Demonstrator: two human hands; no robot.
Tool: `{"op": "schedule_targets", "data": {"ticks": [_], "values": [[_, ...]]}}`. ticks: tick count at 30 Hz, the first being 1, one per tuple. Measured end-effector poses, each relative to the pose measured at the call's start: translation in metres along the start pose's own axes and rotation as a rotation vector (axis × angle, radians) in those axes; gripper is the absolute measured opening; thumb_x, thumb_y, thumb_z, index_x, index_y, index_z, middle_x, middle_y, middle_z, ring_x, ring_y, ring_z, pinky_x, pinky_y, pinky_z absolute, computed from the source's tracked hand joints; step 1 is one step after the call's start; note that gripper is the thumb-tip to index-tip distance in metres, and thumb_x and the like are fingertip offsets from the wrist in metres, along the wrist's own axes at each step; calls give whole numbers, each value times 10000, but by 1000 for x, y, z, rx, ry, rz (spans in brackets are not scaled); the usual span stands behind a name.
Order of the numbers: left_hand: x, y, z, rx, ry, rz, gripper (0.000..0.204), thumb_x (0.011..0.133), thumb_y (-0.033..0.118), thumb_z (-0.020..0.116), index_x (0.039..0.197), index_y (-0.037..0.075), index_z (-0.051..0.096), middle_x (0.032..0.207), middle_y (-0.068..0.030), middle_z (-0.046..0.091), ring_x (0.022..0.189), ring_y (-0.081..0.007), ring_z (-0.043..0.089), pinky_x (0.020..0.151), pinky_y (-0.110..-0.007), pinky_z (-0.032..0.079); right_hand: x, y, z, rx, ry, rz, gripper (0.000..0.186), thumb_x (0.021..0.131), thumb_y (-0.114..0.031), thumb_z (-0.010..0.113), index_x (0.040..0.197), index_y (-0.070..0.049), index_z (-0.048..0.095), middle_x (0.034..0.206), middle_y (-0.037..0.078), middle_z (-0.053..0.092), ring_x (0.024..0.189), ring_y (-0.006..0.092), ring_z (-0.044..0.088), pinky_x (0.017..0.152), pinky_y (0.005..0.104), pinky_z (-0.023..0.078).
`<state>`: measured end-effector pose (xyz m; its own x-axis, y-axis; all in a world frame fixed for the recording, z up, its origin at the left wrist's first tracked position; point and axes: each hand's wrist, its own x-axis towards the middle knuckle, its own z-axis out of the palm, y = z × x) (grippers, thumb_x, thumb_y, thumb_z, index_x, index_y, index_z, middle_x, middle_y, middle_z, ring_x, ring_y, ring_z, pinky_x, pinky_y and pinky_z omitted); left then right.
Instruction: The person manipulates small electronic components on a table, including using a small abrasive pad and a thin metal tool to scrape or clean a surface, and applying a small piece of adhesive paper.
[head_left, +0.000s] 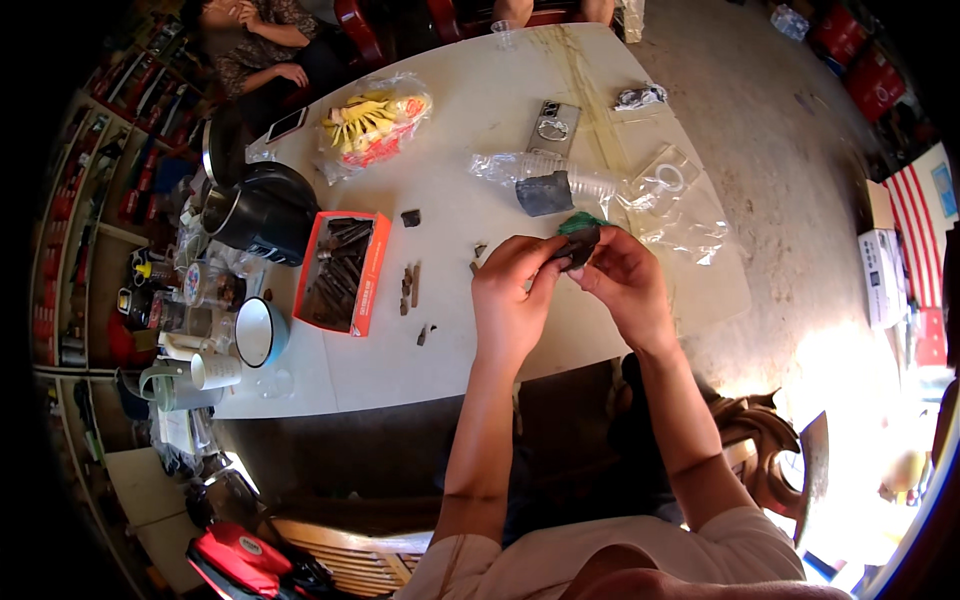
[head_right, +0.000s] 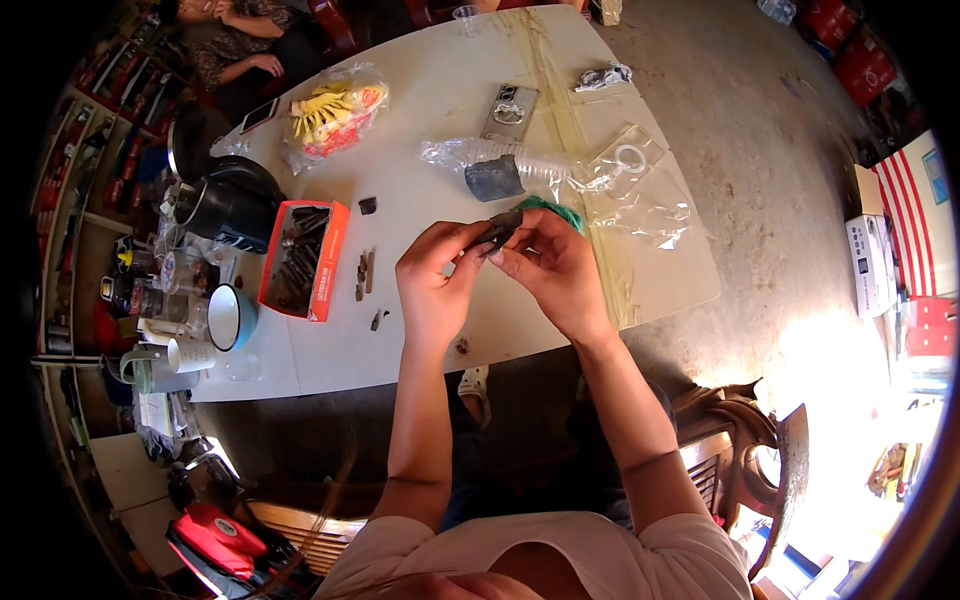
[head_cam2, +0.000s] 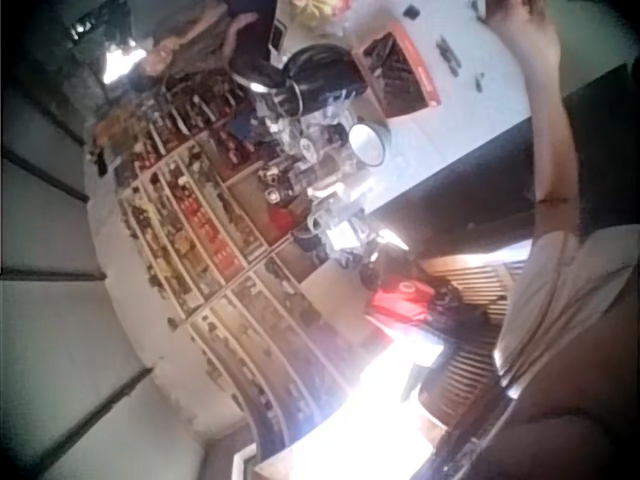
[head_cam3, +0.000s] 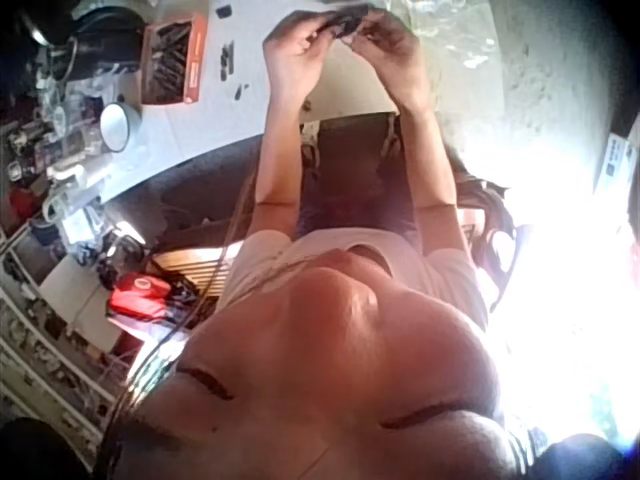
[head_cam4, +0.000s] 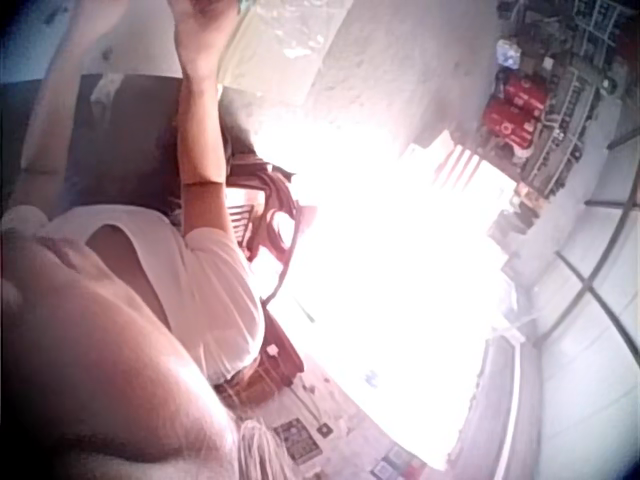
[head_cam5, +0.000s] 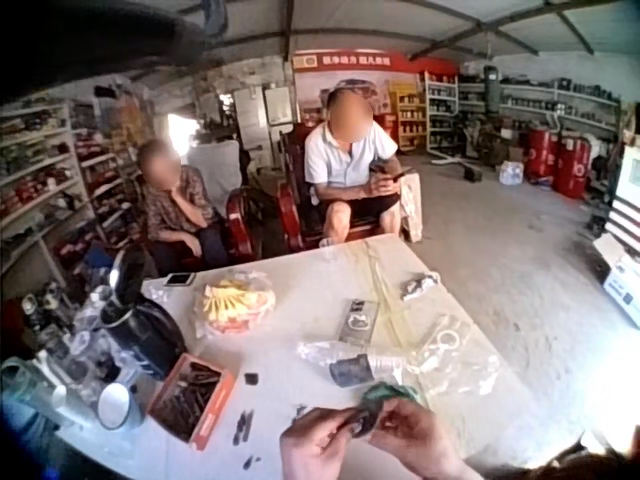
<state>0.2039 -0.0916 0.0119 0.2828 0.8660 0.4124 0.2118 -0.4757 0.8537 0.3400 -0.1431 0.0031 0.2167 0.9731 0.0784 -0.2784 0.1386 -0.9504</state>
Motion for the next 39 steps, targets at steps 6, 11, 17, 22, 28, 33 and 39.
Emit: {"op": "schedule_targets", "data": {"ticks": [6,11,17,22,28,33,39], "values": [[-3,-2,2,128,6,194,120,756,32,689,853,10,621,801,-115,613,723,-309,596,625,-369,478,-1,2,0,-49,73,-26,133,858,-53,675,946,-24,579,849,-13,607,746,54,528,662,202,431],[-1,4,0,-72,-72,86,147,787,-1,680,929,-10,645,837,-104,630,710,-204,613,602,-279,480,4,-4,0,9,68,-79,99,862,-52,671,907,-33,584,889,0,633,736,45,530,645,200,428],[-4,5,-2,-135,-81,-12,143,864,88,646,974,-4,648,844,-75,639,717,-149,610,629,-265,483,2,2,1,111,63,-105,108,856,-54,677,907,-56,583,875,-3,642,735,47,542,623,197,418],[-10,-2,1,-388,-76,-248,132,873,85,647,946,-25,647,818,-44,647,689,-98,588,620,-238,480,-3,-1,5,57,68,-69,105,870,-81,668,916,-49,578,846,-5,633,729,56,547,619,206,425],[-8,-10,2,-428,-109,-310,96,850,32,660,913,-40,649,776,-36,634,662,-86,574,609,-225,474,-2,2,1,-102,60,-127,138,889,-108,649,961,-14,576,854,4,626,745,65,554,640,220,446],[-5,-6,2,-466,-158,-395,105,836,24,677,911,-46,654,742,-26,630,646,-71,560,592,-216,466,-1,3,-3,-110,42,-92,154,906,-91,619,1014,8,574,934,25,625,776,77,559,673,229,467],[-8,-10,4,-483,-118,-326,106,828,-3,679,921,-47,655,779,-29,628,679,-68,566,591,-203,457,-3,-3,9,-38,93,-143,191,908,-71,606,1062,11,530,962,42,604,812,86,561,686,241,476]]}}
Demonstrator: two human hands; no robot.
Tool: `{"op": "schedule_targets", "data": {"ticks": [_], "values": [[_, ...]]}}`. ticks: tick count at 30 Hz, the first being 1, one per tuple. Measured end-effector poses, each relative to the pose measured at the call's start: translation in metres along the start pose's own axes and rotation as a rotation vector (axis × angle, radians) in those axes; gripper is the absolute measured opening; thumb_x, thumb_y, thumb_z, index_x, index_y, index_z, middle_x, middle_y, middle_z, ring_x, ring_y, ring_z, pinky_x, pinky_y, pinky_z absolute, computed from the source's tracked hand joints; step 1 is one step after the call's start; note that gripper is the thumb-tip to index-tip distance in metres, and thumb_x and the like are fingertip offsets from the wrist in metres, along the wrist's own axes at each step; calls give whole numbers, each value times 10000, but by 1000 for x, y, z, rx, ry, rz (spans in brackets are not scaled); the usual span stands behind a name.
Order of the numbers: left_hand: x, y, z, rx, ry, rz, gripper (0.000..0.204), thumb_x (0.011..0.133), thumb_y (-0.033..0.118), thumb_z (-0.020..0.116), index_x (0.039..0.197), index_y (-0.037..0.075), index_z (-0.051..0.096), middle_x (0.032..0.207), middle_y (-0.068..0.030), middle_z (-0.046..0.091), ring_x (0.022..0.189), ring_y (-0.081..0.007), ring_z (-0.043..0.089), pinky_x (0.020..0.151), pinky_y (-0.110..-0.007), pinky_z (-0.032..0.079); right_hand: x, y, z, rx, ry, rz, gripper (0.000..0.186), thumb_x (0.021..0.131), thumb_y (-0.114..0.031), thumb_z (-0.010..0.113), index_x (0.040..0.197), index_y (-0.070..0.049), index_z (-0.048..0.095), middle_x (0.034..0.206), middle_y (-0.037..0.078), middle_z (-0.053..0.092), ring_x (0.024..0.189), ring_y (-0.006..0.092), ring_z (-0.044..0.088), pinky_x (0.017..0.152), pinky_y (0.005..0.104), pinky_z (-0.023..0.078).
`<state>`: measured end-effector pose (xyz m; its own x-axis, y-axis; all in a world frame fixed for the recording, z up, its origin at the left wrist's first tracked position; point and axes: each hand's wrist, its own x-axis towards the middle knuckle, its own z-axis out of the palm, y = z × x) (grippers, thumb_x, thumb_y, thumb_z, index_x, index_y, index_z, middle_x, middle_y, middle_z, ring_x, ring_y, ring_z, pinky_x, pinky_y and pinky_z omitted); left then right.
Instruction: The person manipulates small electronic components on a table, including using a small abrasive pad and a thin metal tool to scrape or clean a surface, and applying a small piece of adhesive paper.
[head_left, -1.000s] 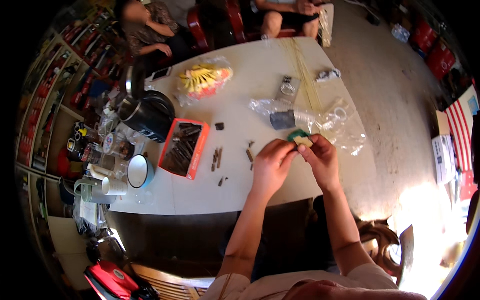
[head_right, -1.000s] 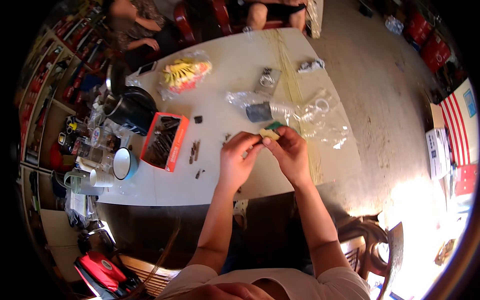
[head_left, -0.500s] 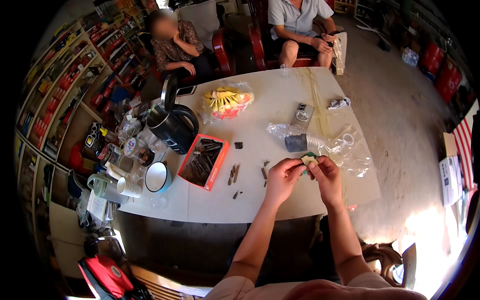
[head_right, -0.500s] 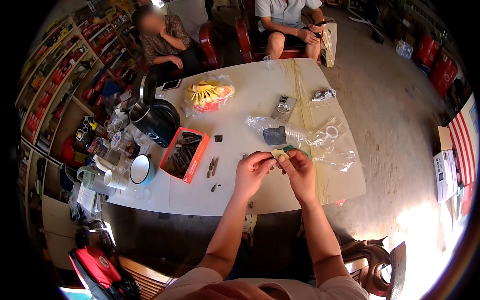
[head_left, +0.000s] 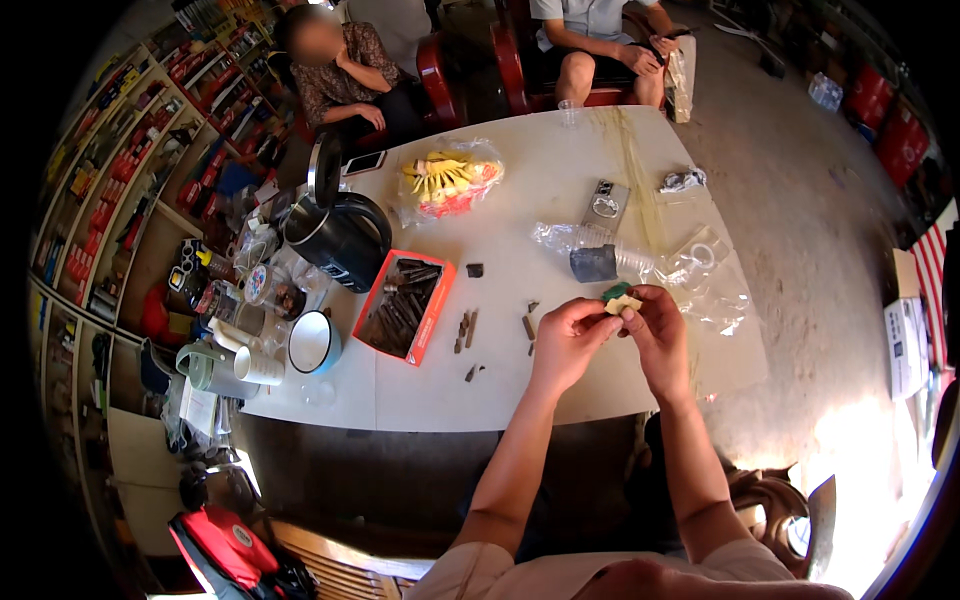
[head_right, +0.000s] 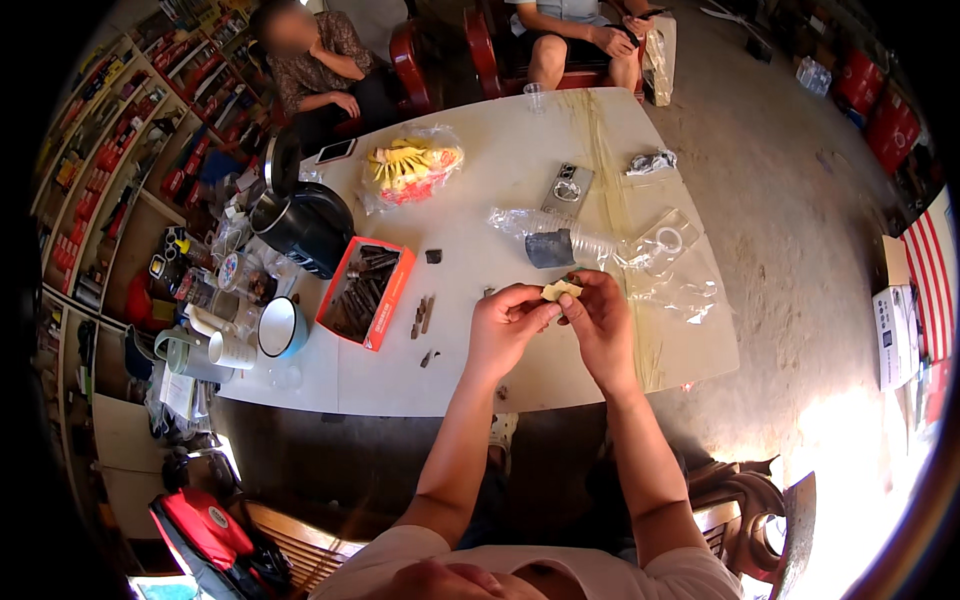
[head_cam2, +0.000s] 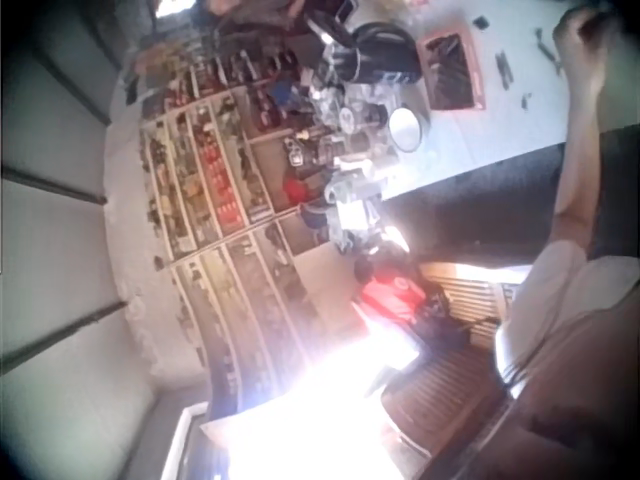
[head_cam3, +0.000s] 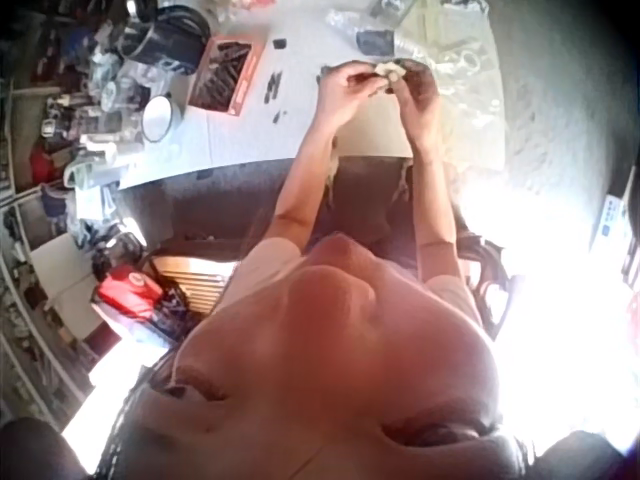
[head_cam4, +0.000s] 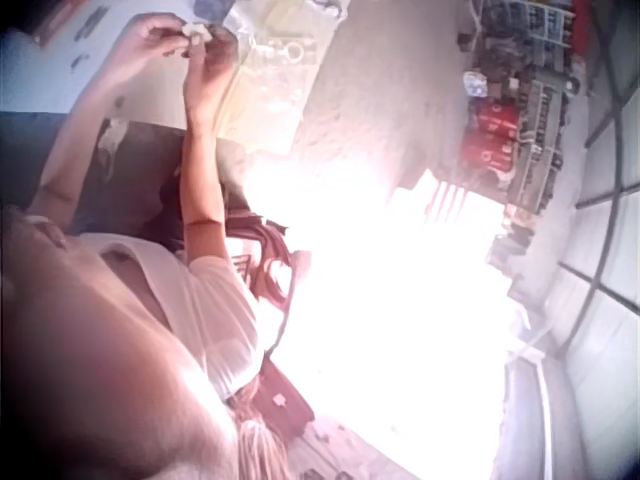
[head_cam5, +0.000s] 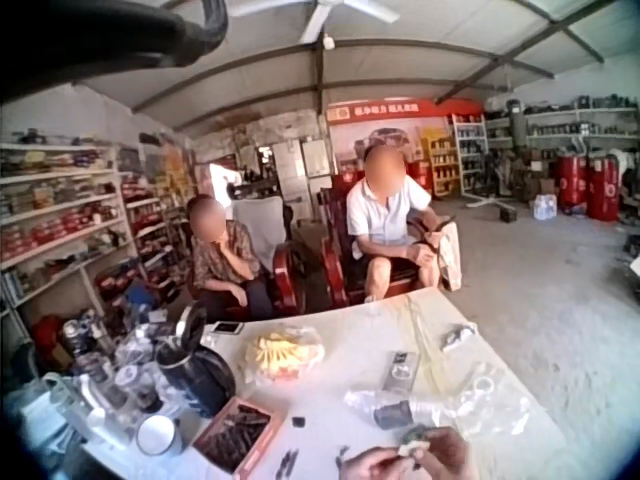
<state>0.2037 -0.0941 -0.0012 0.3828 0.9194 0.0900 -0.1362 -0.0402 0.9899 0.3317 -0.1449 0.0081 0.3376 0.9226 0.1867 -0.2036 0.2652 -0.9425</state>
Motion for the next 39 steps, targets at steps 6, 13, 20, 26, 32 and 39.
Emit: {"op": "schedule_targets", "data": {"ticks": [6,13,20,26,32,39], "values": [[4,3,1,155,-21,135,178,813,-22,681,985,-62,659,895,-65,617,766,-126,621,691,-230,507,5,1,-17,-92,-116,44,235,877,-116,665,1012,0,513,876,33,587,749,89,552,650,242,476],[-1,3,-3,197,-114,130,175,803,-51,658,978,-47,663,900,-67,613,812,-142,633,713,-248,517,0,-3,-26,-384,-232,105,338,918,-296,620,856,33,574,632,36,566,571,79,504,516,239,412],[-2,19,-5,39,-103,-27,189,789,-49,679,952,-7,592,789,-70,635,741,-119,616,665,-240,507,0,-1,-22,-166,-250,312,344,967,-317,530,797,-24,593,632,-4,544,569,52,485,495,217,376],[-4,14,7,239,-91,159,84,869,28,621,883,-2,544,785,-51,594,697,-111,566,657,-243,463,-3,2,-8,-126,-70,141,350,984,-243,492,696,-44,520,597,-28,460,544,49,389,488,229,319],[-4,-2,21,361,-24,361,176,950,149,499,874,-10,512,788,-125,510,689,-253,498,630,-338,419,-5,8,2,-63,19,68,379,989,-221,479,653,-47,465,593,-36,416,556,53,347,497,236,309],[-9,-13,27,-90,-43,-36,331,998,224,449,742,18,489,621,36,408,586,-67,386,522,-254,311,-9,6,-3,-432,91,-193,353,968,-192,517,691,27,509,572,34,444,555,92,413,499,296,377]]}}
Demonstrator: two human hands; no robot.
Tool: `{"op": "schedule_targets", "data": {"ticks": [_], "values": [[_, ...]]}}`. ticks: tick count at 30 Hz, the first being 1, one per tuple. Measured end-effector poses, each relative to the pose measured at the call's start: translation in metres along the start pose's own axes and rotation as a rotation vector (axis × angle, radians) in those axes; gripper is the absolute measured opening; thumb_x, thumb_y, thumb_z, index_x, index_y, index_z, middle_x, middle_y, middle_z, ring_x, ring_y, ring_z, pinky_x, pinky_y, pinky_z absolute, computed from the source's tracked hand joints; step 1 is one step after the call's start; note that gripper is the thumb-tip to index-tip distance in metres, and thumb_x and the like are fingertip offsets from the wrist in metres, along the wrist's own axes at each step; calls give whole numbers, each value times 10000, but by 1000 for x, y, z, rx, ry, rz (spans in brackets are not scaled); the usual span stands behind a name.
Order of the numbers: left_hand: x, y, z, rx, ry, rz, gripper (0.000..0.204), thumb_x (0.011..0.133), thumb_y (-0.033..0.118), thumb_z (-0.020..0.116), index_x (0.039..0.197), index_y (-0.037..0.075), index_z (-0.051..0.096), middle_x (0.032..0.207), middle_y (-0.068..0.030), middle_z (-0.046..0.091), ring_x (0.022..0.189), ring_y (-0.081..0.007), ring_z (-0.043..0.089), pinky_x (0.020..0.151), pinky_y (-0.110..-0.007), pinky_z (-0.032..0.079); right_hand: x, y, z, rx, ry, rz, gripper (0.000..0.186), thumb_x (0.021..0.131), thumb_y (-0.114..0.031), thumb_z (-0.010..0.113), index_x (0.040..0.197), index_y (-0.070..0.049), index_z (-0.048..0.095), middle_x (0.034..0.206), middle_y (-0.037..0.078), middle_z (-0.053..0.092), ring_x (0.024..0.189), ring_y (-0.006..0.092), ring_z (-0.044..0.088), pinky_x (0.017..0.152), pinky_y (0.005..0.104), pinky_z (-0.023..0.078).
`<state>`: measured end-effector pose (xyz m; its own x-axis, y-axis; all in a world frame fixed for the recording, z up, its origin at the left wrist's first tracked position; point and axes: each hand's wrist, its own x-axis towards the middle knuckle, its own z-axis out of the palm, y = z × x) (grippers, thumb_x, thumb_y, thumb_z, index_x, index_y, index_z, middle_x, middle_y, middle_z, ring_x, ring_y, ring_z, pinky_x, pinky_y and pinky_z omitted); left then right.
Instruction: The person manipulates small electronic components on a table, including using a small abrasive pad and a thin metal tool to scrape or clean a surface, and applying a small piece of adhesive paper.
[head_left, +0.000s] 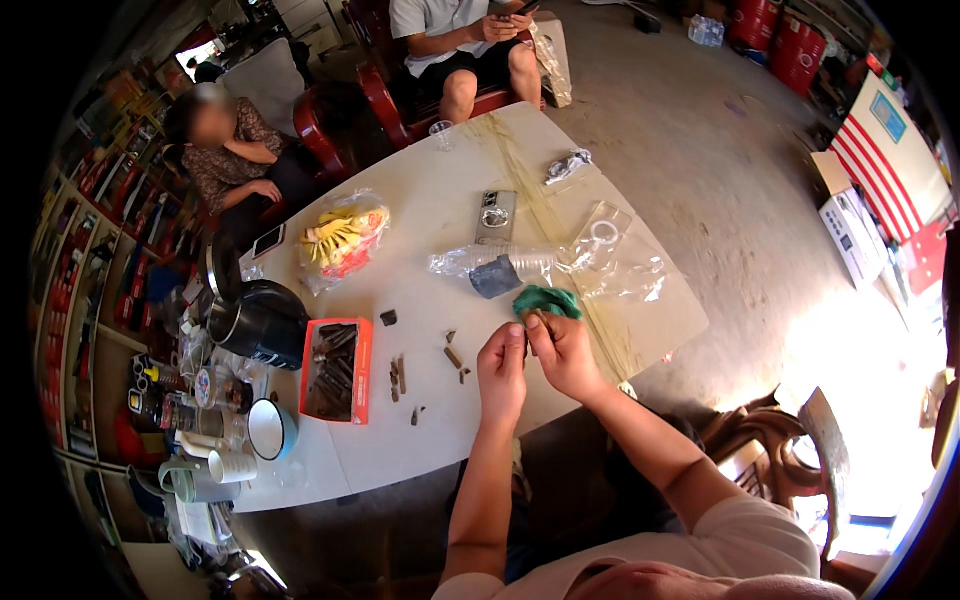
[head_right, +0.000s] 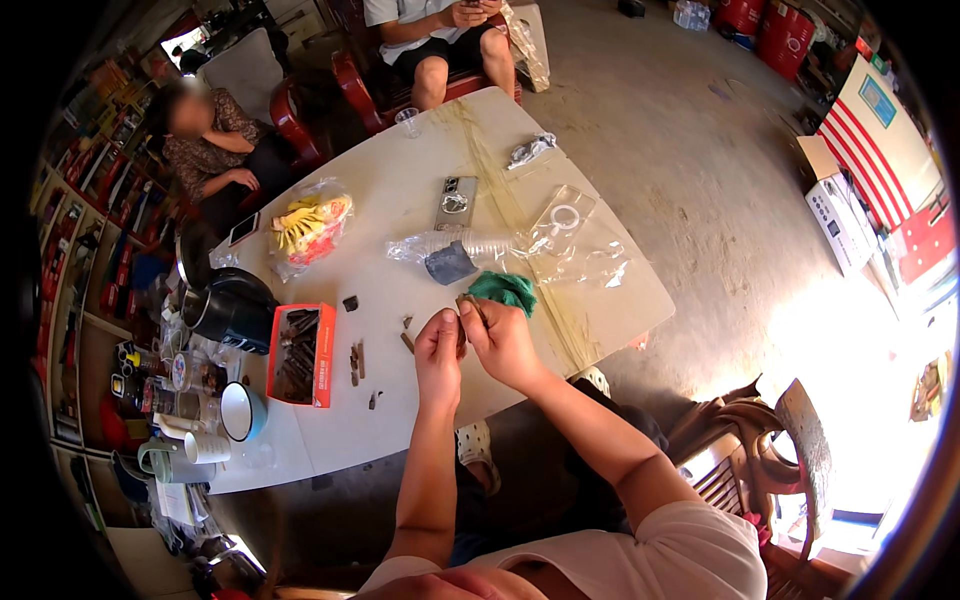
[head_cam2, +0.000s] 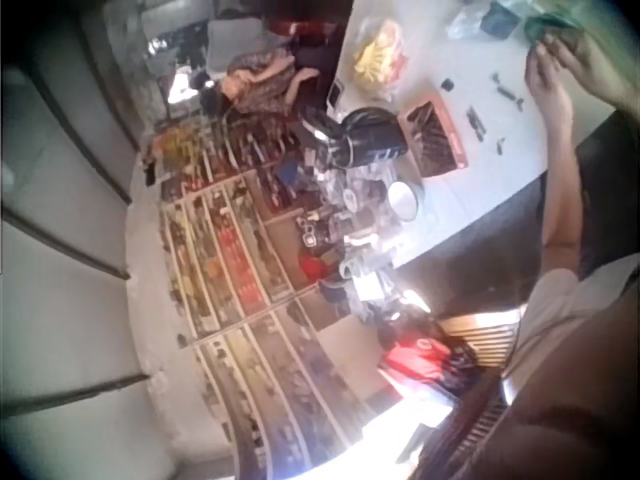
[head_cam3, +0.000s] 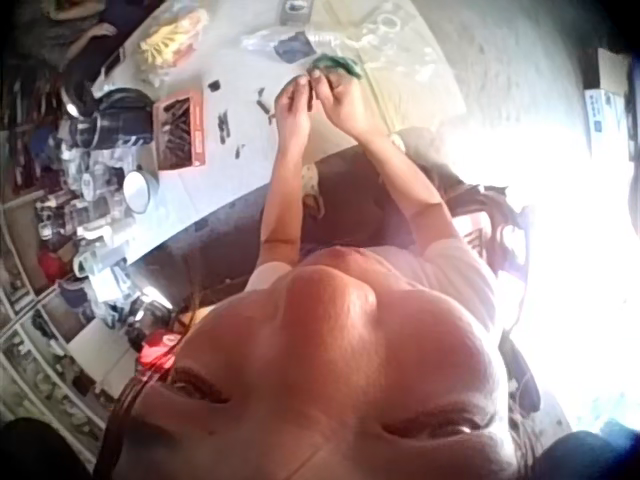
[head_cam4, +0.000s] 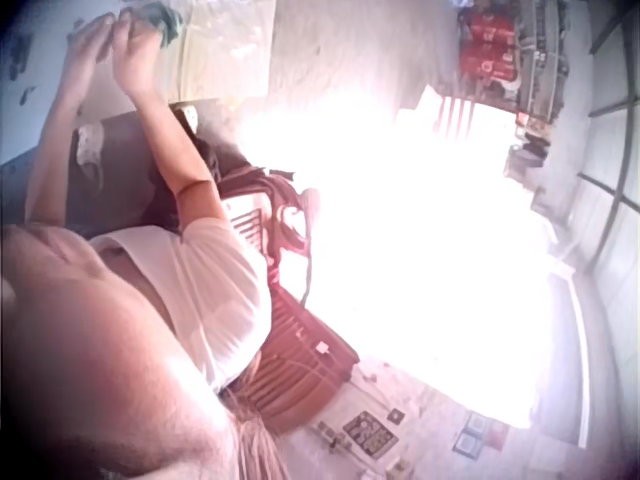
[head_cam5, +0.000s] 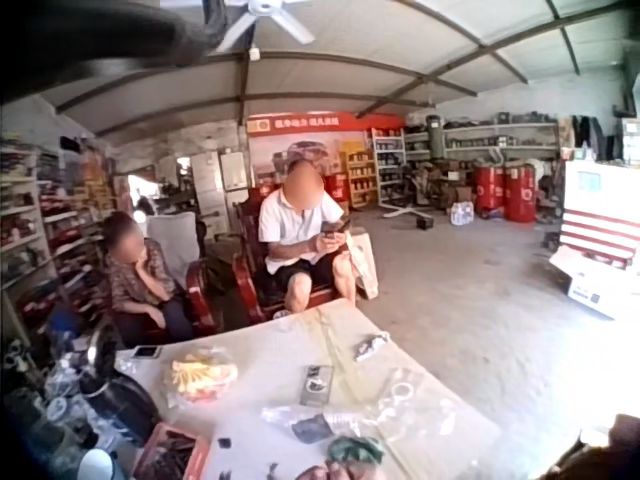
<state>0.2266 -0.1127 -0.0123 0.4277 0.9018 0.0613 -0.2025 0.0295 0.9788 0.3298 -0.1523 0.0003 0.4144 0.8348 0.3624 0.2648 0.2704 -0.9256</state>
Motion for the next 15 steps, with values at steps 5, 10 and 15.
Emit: {"op": "schedule_targets", "data": {"ticks": [5,10,15], "values": [[-5,5,7,-164,37,-187,308,999,238,453,741,71,466,614,46,372,579,-55,350,525,-235,290,2,9,-2,-210,32,-196,373,966,-210,521,679,25,495,557,28,436,544,100,406,503,299,376],[5,-3,1,626,36,563,162,961,108,447,853,-12,463,770,-133,459,668,-278,467,623,-345,399,1,7,2,402,-51,515,397,983,-255,481,633,-66,484,553,-36,414,514,57,329,463,248,277],[7,-13,3,559,18,472,138,937,118,503,874,-5,501,785,-146,505,697,-297,500,626,-366,415,1,15,-5,559,-64,582,362,988,-226,478,669,-62,525,562,-42,421,494,50,330,449,234,258]]}}
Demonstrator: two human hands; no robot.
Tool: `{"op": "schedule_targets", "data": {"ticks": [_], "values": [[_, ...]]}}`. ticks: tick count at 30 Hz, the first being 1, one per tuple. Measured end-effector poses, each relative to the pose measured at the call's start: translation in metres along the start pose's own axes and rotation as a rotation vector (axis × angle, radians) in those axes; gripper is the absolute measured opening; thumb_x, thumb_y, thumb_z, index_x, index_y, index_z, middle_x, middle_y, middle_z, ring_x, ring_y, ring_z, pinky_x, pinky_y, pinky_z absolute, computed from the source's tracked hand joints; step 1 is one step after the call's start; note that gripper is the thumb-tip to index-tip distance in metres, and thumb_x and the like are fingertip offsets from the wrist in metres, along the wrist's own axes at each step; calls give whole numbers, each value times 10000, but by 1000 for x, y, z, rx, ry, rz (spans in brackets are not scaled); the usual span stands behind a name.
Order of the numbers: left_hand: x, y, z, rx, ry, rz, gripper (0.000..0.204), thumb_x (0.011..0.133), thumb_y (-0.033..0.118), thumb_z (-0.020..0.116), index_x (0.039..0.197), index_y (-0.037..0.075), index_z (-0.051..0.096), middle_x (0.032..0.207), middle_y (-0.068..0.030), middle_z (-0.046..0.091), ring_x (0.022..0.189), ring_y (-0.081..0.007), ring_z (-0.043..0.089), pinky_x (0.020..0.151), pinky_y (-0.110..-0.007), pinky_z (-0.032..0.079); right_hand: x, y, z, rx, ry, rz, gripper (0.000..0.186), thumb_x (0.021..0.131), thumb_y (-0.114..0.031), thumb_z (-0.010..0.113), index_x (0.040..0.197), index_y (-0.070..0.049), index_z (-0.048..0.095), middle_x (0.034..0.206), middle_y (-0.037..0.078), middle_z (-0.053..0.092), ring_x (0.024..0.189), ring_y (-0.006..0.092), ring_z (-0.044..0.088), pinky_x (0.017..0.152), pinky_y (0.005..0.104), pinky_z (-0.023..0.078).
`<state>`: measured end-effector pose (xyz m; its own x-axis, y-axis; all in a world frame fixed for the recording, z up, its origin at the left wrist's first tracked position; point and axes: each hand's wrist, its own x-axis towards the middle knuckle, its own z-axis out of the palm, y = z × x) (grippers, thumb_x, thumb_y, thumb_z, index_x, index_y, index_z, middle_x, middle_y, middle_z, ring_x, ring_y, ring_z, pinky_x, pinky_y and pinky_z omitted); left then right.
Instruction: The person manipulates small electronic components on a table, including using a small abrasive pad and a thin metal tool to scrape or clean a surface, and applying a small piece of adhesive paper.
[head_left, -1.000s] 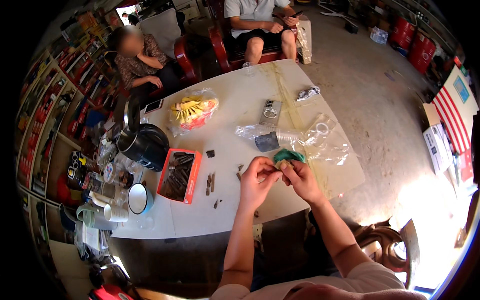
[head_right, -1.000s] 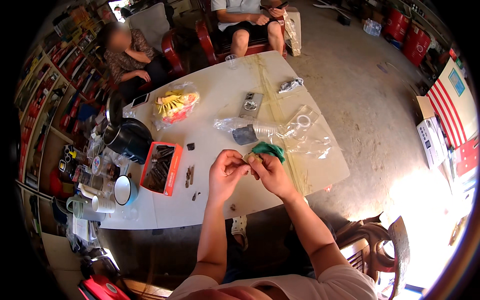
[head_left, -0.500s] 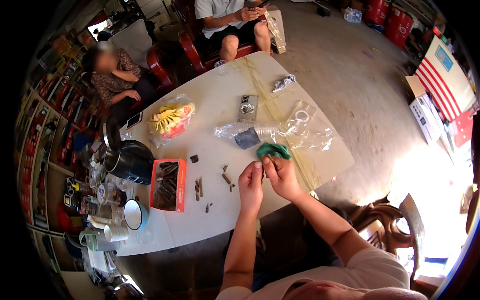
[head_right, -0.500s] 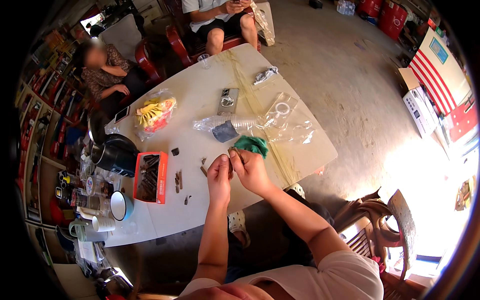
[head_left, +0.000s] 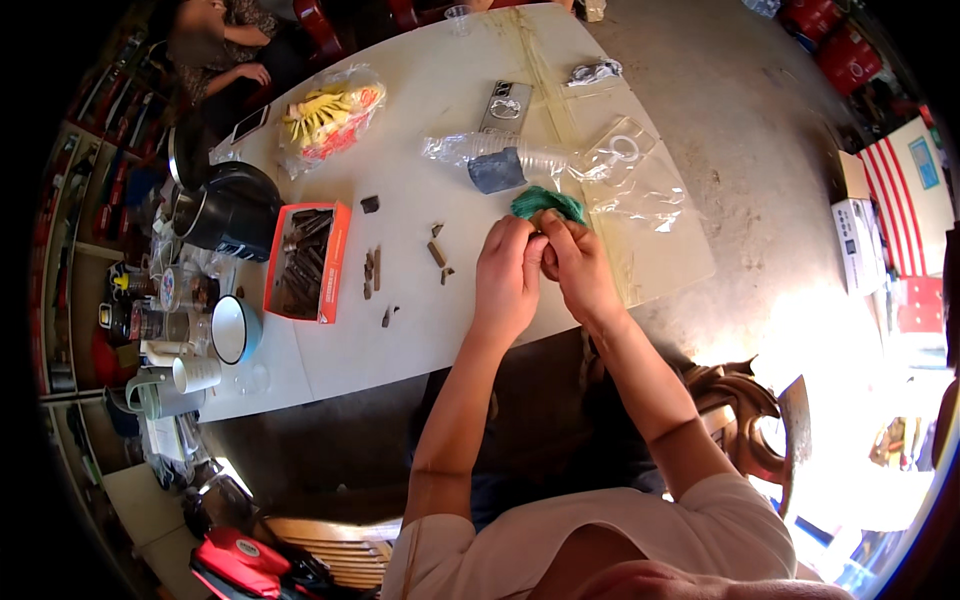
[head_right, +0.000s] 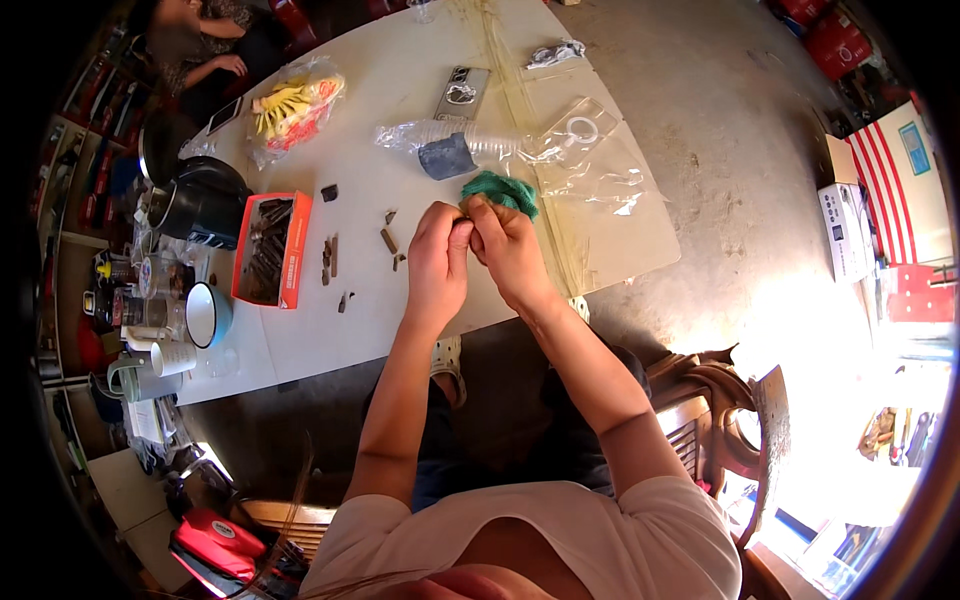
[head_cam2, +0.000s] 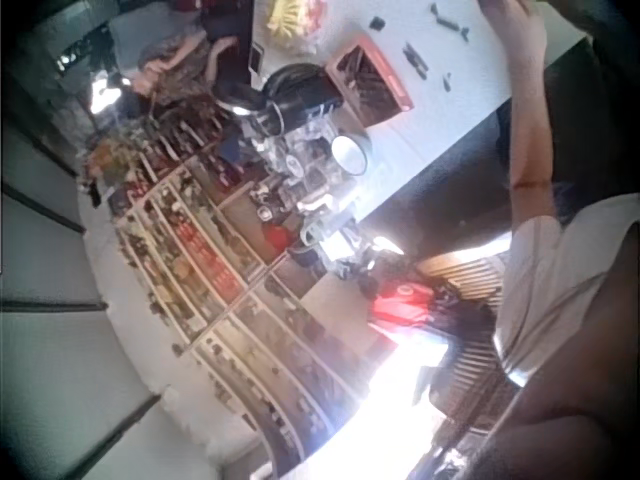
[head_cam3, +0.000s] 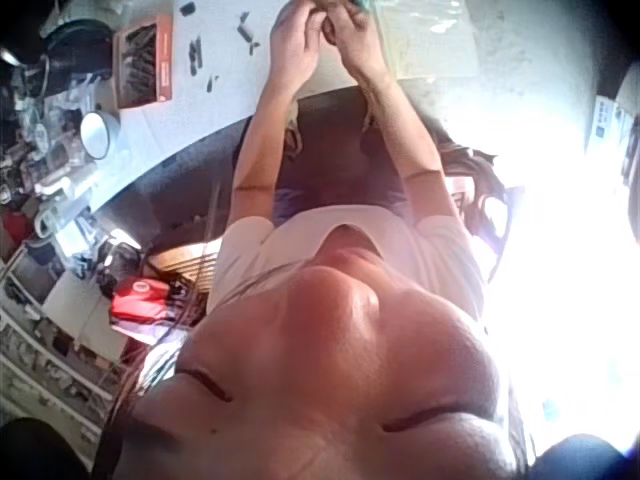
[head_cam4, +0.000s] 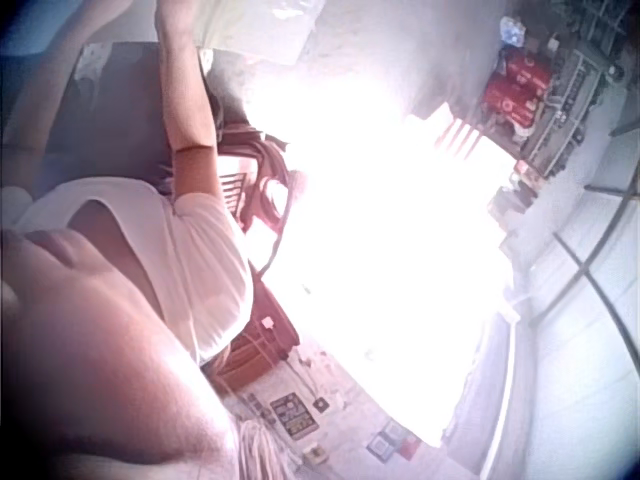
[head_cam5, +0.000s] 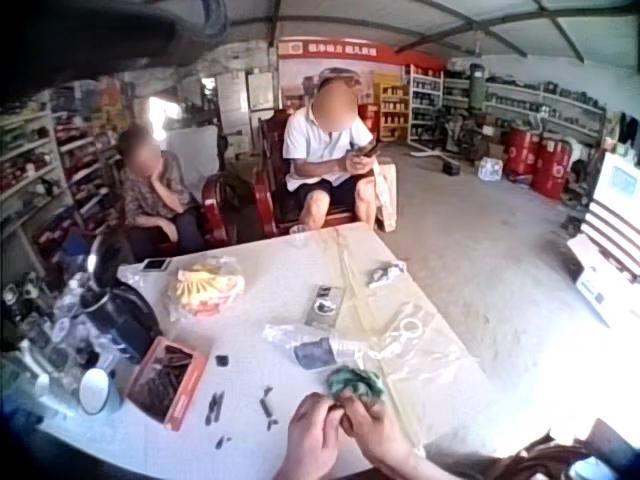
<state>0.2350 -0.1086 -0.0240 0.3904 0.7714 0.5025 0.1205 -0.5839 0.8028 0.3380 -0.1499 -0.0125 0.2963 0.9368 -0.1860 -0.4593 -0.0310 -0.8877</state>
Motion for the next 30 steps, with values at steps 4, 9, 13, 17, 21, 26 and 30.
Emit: {"op": "schedule_targets", "data": {"ticks": [4,9,13,17,21,26,30], "values": [[-4,9,2,-373,46,-398,370,1001,281,449,734,28,489,615,39,387,583,-63,361,529,-245,307,-1,11,1,-472,68,-364,330,982,-203,499,743,20,541,576,16,490,524,77,436,484,246,368],[-1,2,-7,-614,-24,-565,319,998,238,453,818,-12,539,651,-15,479,620,-97,412,573,-268,371,-3,-2,11,-505,50,-452,317,989,-193,480,771,27,546,595,51,543,548,96,496,507,271,414],[3,11,-7,-463,17,-441,304,1000,245,449,851,-5,538,663,-36,491,626,-124,443,597,-287,401,0,4,10,-517,30,-424,319,994,-208,471,790,25,545,610,34,500,562,101,458,524,267,405],[-5,-1,-5,-125,-4,-174,187,964,167,481,910,-10,509,785,-144,537,728,-310,525,664,-376,437,3,9,7,-351,4,-272,325,997,-224,464,765,-10,539,595,-25,412,546,65,348,492,245,316],[-2,-13,-10,206,-27,106,110,928,104,505,925,-6,502,850,-160,527,804,-353,501,689,-408,430,3,5,9,-96,-2,34,339,995,-242,463,714,-60,519,565,-64,355,511,36,285,463,227,243],[-4,-5,-10,23,-57,-118,167,946,139,484,894,-19,497,807,-165,541,721,-351,507,645,-404,424,5,11,1,-214,7,-50,345,988,-252,478,700,-67,522,565,-61,374,513,36,312,461,229,249],[-8,-11,-16,-282,-32,-460,366,995,297,441,764,20,503,627,-39,441,573,-133,407,538,-292,352,6,19,4,-530,60,-369,362,982,-240,492,729,14,534,583,43,475,540,111,430,513,290,377]]}}
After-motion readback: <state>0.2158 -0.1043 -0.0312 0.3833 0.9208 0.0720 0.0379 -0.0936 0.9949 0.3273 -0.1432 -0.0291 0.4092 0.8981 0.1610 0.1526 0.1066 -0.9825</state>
